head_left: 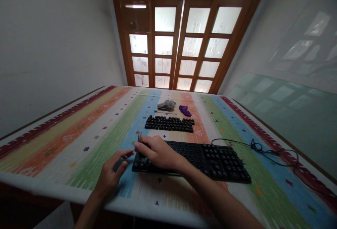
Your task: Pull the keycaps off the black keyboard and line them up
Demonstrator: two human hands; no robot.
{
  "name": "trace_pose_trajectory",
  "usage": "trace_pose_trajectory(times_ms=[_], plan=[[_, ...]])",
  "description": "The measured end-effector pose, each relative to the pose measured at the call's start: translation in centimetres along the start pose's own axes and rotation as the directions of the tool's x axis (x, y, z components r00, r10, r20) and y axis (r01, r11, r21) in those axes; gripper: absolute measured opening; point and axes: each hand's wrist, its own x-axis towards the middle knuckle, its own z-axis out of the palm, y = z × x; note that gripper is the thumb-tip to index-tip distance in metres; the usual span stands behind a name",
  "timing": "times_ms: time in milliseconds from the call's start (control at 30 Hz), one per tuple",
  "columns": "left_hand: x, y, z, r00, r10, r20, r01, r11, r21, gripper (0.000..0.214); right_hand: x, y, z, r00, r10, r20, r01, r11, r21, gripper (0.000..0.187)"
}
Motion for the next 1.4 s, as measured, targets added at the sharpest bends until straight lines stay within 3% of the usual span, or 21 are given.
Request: trace_pose_trajectory(times_ms=[200, 467, 700, 933, 1000, 1133, 1267, 1333, 1400], plan=[[0.0, 0.4, 0.2, 0.999, -0.04, 0.028, 0.041, 0.999, -0.011, 0.045, -0.7, 0.3, 0.9, 0.976, 0.157, -0.148, -0.133, 0.977, 0.164, 0.025], [-0.2, 0.1, 0.3, 0.995, -0.093, 0.027, 0.095, 0.993, -0.07, 0.058, -4.0, 0.1, 3.0, 0.874, 0.371, -0.313, -0.199, 0.862, 0.467, 0.021], [-0.4, -0.1, 0.3, 0.994, -0.107, 0.029, 0.109, 0.992, -0.061, 0.06, -6.2, 0.1, 3.9, 0.803, 0.519, -0.293, -0.262, 0.749, 0.608, 0.027], [-0.3, 0.2, 0.4, 0.995, -0.091, 0.049, 0.092, 0.995, -0.024, 0.064, -9.8, -0.9, 5.1, 0.692, 0.642, -0.331, -0.178, 0.597, 0.782, 0.041], [-0.2, 0.4, 0.4, 0.994, -0.095, 0.058, 0.096, 0.995, -0.021, 0.063, -11.4, -1.2, 5.9, 0.624, 0.7, -0.347, -0.147, 0.541, 0.828, 0.043], [-0.2, 0.5, 0.4, 0.992, -0.093, 0.081, 0.094, 0.995, -0.016, 0.059, -15.1, -1.7, 7.9, 0.425, 0.828, -0.365, -0.133, 0.456, 0.88, 0.045], [-0.2, 0.4, 0.4, 0.992, -0.084, 0.089, 0.086, 0.996, -0.011, 0.058, -18.3, -1.9, 8.1, 0.343, 0.863, -0.372, -0.202, 0.454, 0.868, 0.04], [-0.3, 0.3, 0.4, 0.992, -0.082, 0.095, 0.083, 0.996, -0.015, 0.058, -18.8, -1.9, 7.0, 0.365, 0.844, -0.392, -0.247, 0.494, 0.834, 0.036], [-0.4, 0.2, 0.4, 0.991, -0.082, 0.101, 0.084, 0.996, -0.02, 0.058, -18.5, -1.9, 5.4, 0.479, 0.791, -0.382, -0.286, 0.551, 0.784, 0.037]])
